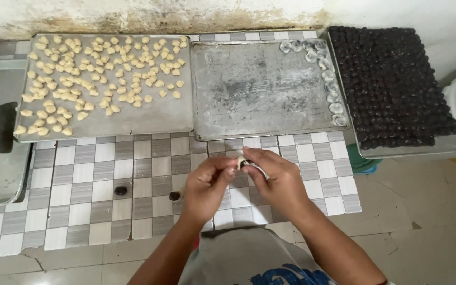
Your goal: Preparing pastry rolls by placing filling into dough pieces and rolling them into shape on a work surface.
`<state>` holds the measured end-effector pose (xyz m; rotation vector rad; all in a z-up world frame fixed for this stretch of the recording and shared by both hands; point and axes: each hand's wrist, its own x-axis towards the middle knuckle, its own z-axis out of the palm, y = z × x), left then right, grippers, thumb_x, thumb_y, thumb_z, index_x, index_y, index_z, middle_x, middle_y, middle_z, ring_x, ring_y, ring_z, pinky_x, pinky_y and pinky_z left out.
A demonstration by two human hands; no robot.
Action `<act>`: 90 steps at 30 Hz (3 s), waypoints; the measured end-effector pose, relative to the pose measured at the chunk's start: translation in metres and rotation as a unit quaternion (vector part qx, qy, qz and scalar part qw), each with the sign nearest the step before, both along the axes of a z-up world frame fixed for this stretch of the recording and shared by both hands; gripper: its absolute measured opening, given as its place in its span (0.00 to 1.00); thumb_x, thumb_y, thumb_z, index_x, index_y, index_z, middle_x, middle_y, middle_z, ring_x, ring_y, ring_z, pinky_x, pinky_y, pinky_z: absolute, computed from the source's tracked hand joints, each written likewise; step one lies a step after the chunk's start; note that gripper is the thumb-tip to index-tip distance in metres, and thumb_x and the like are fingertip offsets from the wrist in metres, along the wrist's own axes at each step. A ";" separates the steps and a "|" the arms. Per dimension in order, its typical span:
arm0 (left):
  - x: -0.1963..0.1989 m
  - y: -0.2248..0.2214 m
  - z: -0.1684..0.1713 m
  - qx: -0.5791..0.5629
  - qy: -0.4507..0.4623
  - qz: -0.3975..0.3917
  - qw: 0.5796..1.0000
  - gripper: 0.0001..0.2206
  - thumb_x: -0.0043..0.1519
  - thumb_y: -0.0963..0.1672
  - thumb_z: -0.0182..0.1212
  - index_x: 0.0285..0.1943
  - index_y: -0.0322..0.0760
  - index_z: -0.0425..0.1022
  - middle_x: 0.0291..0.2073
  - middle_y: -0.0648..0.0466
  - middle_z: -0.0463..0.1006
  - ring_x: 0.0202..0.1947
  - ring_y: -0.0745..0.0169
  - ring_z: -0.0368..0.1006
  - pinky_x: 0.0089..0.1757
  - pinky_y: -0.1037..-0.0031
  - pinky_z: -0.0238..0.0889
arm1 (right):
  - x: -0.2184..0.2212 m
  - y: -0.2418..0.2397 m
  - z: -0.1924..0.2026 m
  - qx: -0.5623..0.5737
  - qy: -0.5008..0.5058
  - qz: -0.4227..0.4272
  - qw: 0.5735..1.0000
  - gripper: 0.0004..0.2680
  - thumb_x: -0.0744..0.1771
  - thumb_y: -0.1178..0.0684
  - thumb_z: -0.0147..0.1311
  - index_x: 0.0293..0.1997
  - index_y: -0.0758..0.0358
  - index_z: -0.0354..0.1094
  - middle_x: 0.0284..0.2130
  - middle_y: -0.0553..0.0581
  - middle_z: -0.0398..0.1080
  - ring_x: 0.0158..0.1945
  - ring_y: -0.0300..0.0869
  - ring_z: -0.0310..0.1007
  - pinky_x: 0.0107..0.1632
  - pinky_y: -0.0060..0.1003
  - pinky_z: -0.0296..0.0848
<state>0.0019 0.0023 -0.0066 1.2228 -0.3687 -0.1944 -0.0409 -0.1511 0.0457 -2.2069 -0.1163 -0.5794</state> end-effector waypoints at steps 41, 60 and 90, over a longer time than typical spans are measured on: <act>-0.005 0.013 -0.048 0.071 0.345 -0.167 0.921 0.18 0.60 0.53 0.50 0.46 0.38 0.71 0.33 0.50 0.74 0.29 0.62 0.74 0.30 0.76 0.69 | -0.029 0.032 -0.047 -0.258 0.074 -0.057 0.962 0.08 0.60 0.55 0.58 0.40 0.57 0.72 0.29 0.53 0.73 0.33 0.45 0.74 0.35 0.33 0.71; 0.003 0.039 -0.046 0.163 0.368 -0.036 0.915 0.23 0.63 0.53 0.39 0.62 0.41 0.61 0.43 0.48 0.75 0.38 0.62 0.73 0.36 0.76 0.64 | 0.015 -0.052 -0.157 -0.416 0.138 -0.020 0.899 0.10 0.62 0.51 0.54 0.45 0.53 0.71 0.33 0.51 0.70 0.39 0.43 0.72 0.41 0.31 0.71; 0.023 0.049 -0.023 0.118 0.329 0.024 0.937 0.16 0.63 0.46 0.43 0.59 0.38 0.63 0.41 0.49 0.74 0.38 0.60 0.72 0.39 0.72 0.64 | 0.058 -0.098 -0.122 -0.235 0.400 -0.042 0.885 0.22 0.56 0.43 0.62 0.54 0.43 0.63 0.51 0.50 0.59 0.52 0.51 0.66 0.50 0.46 0.69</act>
